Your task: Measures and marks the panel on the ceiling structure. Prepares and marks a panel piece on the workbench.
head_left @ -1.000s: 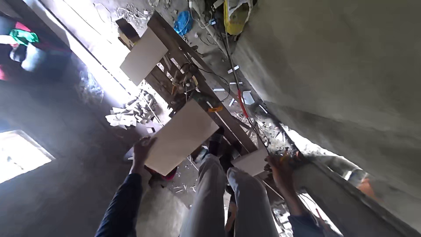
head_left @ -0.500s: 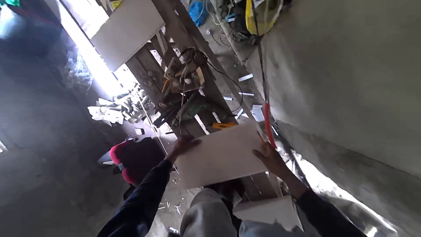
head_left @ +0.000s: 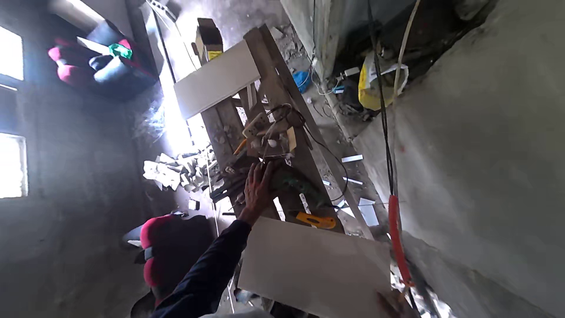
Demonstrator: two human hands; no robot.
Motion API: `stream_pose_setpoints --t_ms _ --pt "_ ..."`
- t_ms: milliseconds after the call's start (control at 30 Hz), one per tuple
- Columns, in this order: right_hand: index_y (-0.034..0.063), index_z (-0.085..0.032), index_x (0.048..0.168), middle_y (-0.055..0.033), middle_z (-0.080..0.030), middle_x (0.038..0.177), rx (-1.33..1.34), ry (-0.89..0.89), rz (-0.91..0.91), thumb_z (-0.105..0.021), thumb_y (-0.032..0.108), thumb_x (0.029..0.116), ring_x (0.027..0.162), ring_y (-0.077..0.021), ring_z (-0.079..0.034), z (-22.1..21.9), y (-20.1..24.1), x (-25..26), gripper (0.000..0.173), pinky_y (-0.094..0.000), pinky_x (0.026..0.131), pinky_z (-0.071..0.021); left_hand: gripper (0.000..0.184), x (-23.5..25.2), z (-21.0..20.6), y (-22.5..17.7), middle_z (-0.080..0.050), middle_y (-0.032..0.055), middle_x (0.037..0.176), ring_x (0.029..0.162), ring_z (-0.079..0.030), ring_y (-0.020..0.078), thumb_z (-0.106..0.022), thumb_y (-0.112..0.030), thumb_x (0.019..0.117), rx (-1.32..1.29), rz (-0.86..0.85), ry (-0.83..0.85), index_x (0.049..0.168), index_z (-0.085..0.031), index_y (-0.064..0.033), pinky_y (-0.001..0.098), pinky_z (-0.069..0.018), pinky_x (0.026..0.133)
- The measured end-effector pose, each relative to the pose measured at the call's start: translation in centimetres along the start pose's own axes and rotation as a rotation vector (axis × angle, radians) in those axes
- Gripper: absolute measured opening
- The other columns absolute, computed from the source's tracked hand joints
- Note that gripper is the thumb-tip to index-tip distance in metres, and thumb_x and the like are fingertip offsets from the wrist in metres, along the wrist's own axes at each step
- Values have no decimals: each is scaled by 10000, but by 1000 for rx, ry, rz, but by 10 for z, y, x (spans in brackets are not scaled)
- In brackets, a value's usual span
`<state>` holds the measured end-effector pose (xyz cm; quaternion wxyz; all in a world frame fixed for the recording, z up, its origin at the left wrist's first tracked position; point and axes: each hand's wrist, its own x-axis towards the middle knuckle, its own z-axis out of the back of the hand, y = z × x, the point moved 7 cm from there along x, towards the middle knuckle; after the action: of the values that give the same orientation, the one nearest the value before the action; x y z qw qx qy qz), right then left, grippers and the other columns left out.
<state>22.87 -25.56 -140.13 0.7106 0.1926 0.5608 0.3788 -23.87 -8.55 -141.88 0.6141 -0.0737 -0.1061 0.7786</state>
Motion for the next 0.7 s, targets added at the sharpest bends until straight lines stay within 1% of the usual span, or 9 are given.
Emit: stream_pose_setpoints --t_ms 33,67,100,200,300,400,500,633,700 --pt "63 -532 997 82 -542 790 42 -1 6 -663 102 939 700 15 -558 -2 -5 3 148 -219 684 -533 911 2 -1 0 -474 186 1539 1442 -423 399 -744 -694 780 -22 -23 -29 1523 -493 -231 559 -457 1095" --pt "90 -518 965 95 -527 765 77 -1 13 -657 85 936 674 12 -545 -6 -8 5 143 -219 657 -524 888 4 1 1 -497 187 1517 1424 -448 397 -770 -647 783 -42 -49 -57 1514 -504 -218 552 -485 1064" --pt "113 -509 933 109 -510 727 98 -3 25 -660 79 930 635 11 -528 -9 -11 7 154 -214 615 -508 875 7 3 2 -518 181 1496 1409 -467 387 -792 -610 783 -59 -75 -81 1509 -511 -209 541 -497 1053" --pt "150 -489 908 130 -473 694 118 22 60 -663 91 934 600 18 -486 -13 -14 9 187 -202 585 -479 871 21 7 -1 -561 148 1439 1381 -487 361 -848 -509 765 -98 -114 -97 1510 -503 -217 523 -493 1055" --pt "155 -495 895 137 -481 681 150 23 95 -681 101 915 599 21 -492 -15 -14 7 195 -202 586 -480 895 27 8 1 -559 87 1456 1406 -458 323 -843 -530 767 -109 -94 -61 1538 -456 -291 506 -445 1107" --pt "153 -493 897 132 -480 697 149 9 104 -686 86 913 612 19 -493 -12 -16 7 205 -198 599 -482 885 28 11 2 -604 107 1392 1362 -507 324 -839 -561 749 -117 -146 -126 1513 -502 -269 483 -462 1096" --pt "153 -499 902 139 -492 696 163 -14 92 -687 76 903 614 33 -504 -9 -18 4 203 -182 604 -492 877 30 9 2 -607 120 1383 1346 -516 335 -865 -495 736 -129 -195 -141 1497 -521 -227 472 -457 1104" --pt "137 -504 920 121 -486 692 167 -12 54 -688 72 910 605 15 -504 -8 -16 3 196 -197 595 -495 889 31 12 2 -603 135 1373 1329 -524 336 -871 -486 734 -116 -221 -144 1501 -516 -207 463 -453 1104" --pt "159 -497 907 136 -481 678 203 -17 68 -685 59 899 598 22 -499 -7 -17 2 213 -192 594 -496 893 32 12 2 -600 143 1375 1333 -521 347 -869 -488 740 -115 -236 -138 1507 -507 -210 475 -460 1097"
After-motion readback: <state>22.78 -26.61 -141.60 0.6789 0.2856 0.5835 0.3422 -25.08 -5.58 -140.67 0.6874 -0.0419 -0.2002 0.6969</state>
